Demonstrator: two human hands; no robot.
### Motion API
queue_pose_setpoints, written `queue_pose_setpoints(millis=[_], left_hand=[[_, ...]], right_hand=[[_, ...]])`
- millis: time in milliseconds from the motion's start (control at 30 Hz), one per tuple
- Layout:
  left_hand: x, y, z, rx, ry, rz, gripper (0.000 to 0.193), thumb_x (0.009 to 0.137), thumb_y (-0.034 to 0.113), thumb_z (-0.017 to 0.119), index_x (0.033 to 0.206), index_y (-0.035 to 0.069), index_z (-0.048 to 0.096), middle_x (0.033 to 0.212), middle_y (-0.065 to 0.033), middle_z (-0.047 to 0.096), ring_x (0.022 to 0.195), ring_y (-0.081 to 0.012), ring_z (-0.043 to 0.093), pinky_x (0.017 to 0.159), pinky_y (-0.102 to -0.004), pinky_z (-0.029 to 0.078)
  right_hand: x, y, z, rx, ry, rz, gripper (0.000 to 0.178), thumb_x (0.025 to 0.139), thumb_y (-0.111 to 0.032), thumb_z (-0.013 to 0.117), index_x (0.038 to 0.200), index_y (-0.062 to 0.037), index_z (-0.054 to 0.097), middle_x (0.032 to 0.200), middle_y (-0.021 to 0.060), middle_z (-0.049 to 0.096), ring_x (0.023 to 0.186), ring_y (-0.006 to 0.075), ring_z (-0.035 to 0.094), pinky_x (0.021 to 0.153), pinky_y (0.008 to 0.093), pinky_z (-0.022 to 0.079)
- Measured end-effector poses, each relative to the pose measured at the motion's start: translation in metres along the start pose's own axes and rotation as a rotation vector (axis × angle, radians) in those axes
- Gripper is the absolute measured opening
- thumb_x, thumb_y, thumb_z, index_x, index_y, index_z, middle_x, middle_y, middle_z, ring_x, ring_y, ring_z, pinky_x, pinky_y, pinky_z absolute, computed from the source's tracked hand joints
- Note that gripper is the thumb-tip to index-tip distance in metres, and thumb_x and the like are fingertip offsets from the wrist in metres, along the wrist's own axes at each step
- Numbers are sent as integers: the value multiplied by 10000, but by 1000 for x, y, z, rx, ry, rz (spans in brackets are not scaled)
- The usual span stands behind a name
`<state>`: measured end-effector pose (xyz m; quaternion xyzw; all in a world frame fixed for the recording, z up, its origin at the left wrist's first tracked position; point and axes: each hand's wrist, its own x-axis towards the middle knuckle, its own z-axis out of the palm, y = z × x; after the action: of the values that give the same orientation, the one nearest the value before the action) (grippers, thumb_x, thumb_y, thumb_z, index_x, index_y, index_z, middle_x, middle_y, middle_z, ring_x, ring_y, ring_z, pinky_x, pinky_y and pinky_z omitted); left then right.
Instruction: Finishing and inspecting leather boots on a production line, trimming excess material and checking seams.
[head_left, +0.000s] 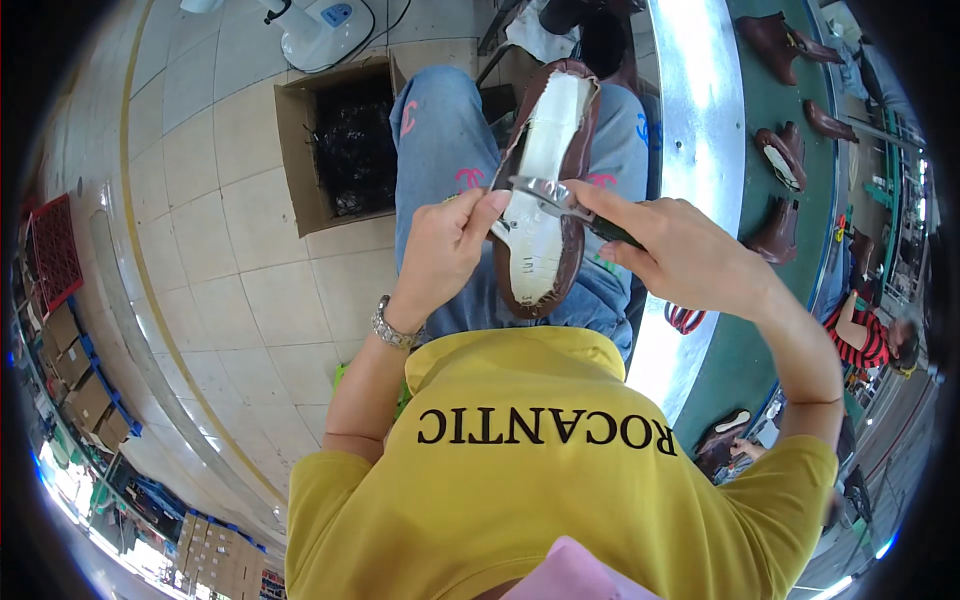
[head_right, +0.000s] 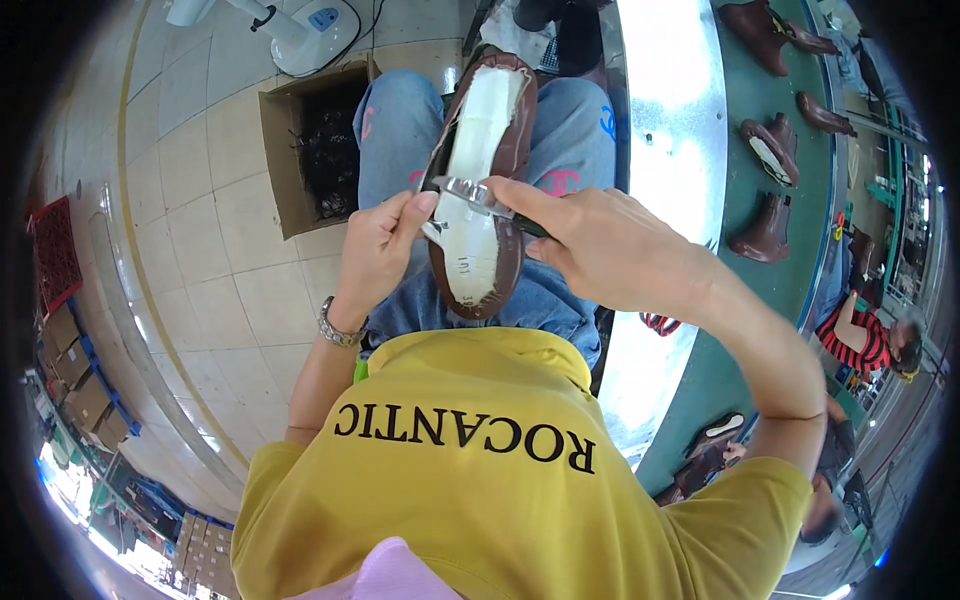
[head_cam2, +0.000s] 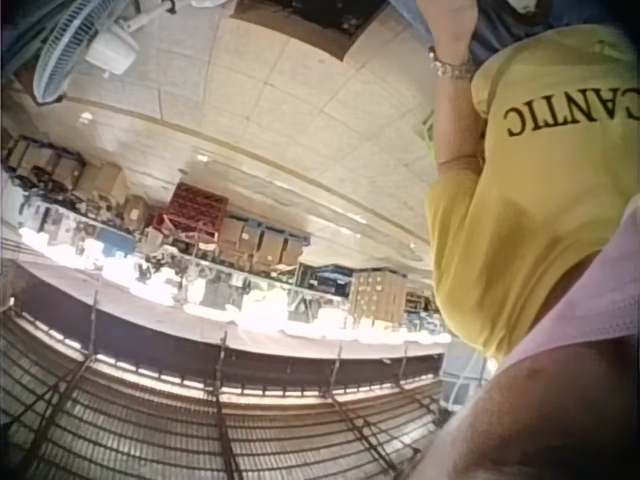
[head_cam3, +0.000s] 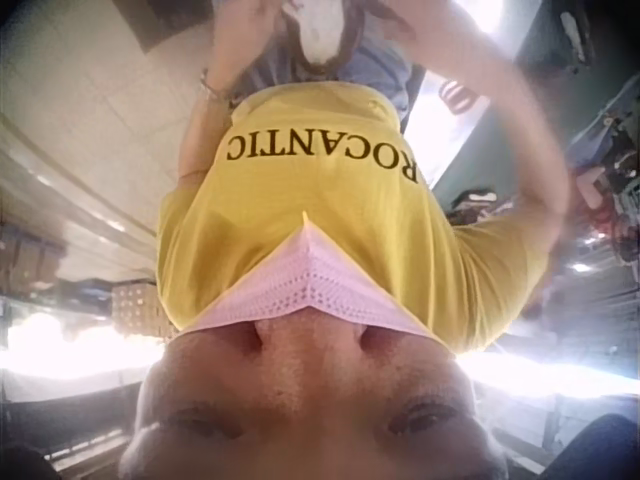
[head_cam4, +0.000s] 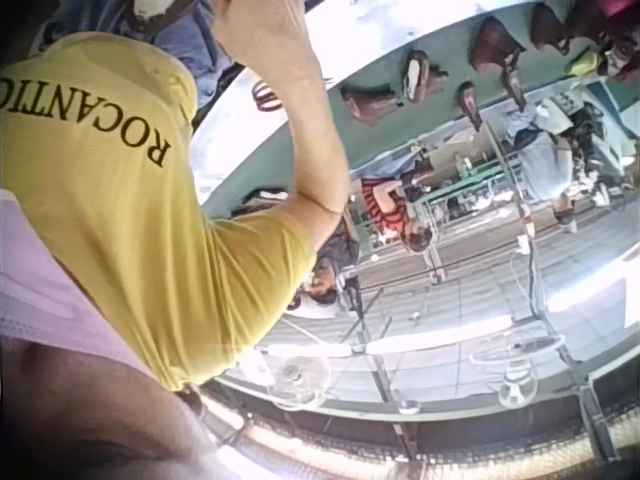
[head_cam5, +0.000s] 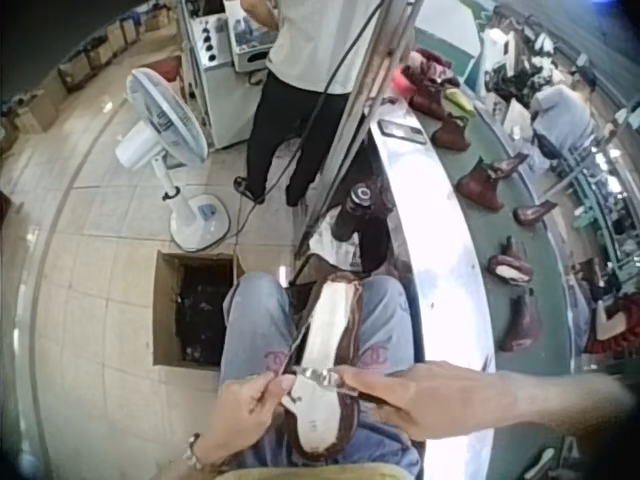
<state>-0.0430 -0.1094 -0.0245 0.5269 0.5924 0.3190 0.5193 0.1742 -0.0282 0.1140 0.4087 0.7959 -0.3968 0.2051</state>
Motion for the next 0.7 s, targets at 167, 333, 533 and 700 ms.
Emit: queue_pose_setpoints(millis=[167, 333, 533, 700], left_hand=[[-11, 9, 8, -172, -186, -125, 479, 933, 270, 660, 1337, 61, 510, 959, -129, 695, 845, -118, 645, 716, -269, 509], [-9, -11, 23, -913, -370, -208, 836, 936, 292, 656, 1572, 168, 128, 1428, -105, 459, 1238, -214, 515, 997, -334, 430], [30, -2, 20, -1507, -395, -454, 851, 966, 297, 611, 1576, 197, 26, 1538, -71, 323, 1363, -202, 389, 1119, -374, 338], [40, 23, 15, -1177, -381, -455, 722, 1002, 304, 542, 1572, 166, 120, 1560, -61, 299, 1394, -185, 358, 1143, -371, 316]], right_hand=[[12, -10, -15, -181, -31, -153, 544, 898, -105, 612, 1406, -90, 419, 680, 216, 619, 669, 397, 633, 603, 491, 478], [5, 7, 8, -197, 73, -110, 619, 875, -122, 635, 1441, -236, 412, 673, 160, 613, 617, 347, 638, 556, 467, 503], [0, 25, 28, -96, 165, -141, 627, 893, -126, 637, 1455, -282, 408, 619, 104, 526, 555, 336, 582, 540, 447, 478], [-8, 19, 25, 67, 167, -65, 606, 866, -100, 667, 1420, -253, 472, 712, 113, 627, 606, 348, 619, 553, 438, 484]])
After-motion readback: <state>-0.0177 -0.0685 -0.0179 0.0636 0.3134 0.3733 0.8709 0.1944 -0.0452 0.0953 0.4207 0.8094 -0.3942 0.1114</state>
